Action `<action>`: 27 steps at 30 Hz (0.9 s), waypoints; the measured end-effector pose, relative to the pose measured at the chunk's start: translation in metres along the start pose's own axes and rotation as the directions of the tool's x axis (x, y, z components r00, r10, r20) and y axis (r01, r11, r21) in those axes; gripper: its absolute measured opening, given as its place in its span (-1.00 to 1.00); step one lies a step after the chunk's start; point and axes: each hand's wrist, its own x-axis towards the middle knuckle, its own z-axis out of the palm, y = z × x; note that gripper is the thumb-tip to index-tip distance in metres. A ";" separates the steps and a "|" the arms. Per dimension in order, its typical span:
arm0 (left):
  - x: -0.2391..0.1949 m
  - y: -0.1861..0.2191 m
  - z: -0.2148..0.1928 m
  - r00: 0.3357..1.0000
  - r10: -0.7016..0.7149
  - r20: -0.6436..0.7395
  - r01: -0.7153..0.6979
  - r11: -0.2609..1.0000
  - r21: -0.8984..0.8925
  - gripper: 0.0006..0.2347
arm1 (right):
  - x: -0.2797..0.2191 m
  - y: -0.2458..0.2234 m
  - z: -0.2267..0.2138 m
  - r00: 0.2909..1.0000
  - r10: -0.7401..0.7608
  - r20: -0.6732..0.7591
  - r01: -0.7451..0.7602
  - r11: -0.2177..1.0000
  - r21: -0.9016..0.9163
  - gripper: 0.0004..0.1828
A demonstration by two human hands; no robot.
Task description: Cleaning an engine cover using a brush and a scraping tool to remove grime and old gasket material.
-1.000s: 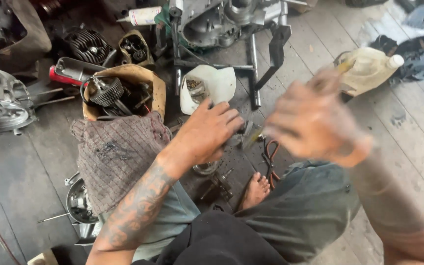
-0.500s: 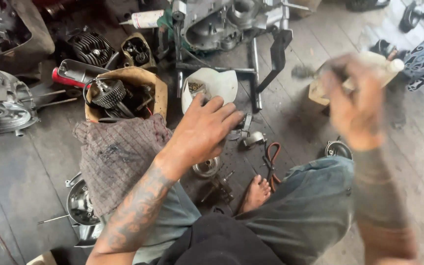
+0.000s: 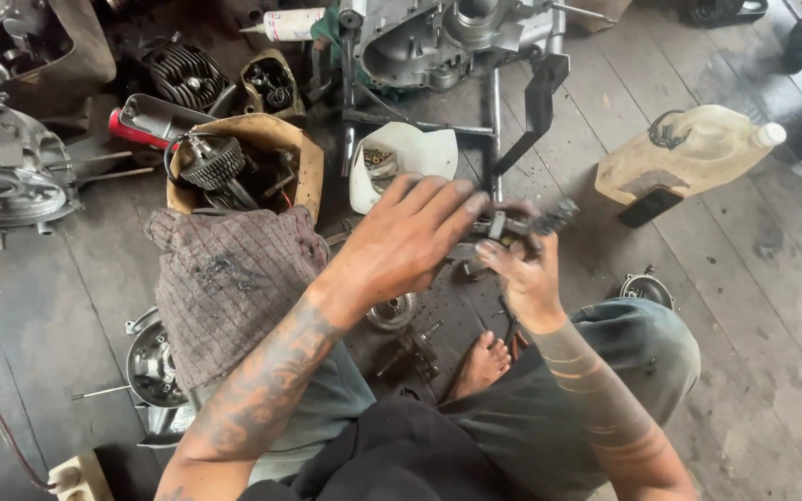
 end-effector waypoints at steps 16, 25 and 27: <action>0.009 0.014 0.023 0.956 -0.242 -0.168 -0.039 0.462 -0.886 -0.36 | 0.003 0.005 -0.017 0.812 -0.507 -0.290 0.530 0.848 0.000 -0.64; 0.005 0.014 0.036 0.838 -0.079 -0.540 -0.324 0.723 -0.610 -0.38 | -0.009 -0.007 -0.016 0.885 -0.426 -0.188 0.445 0.893 0.071 -0.21; 0.003 0.013 0.038 0.821 -0.085 -0.564 -0.326 0.741 -0.586 -0.36 | -0.013 -0.011 -0.012 0.925 -0.349 -0.148 0.366 0.924 0.108 -0.08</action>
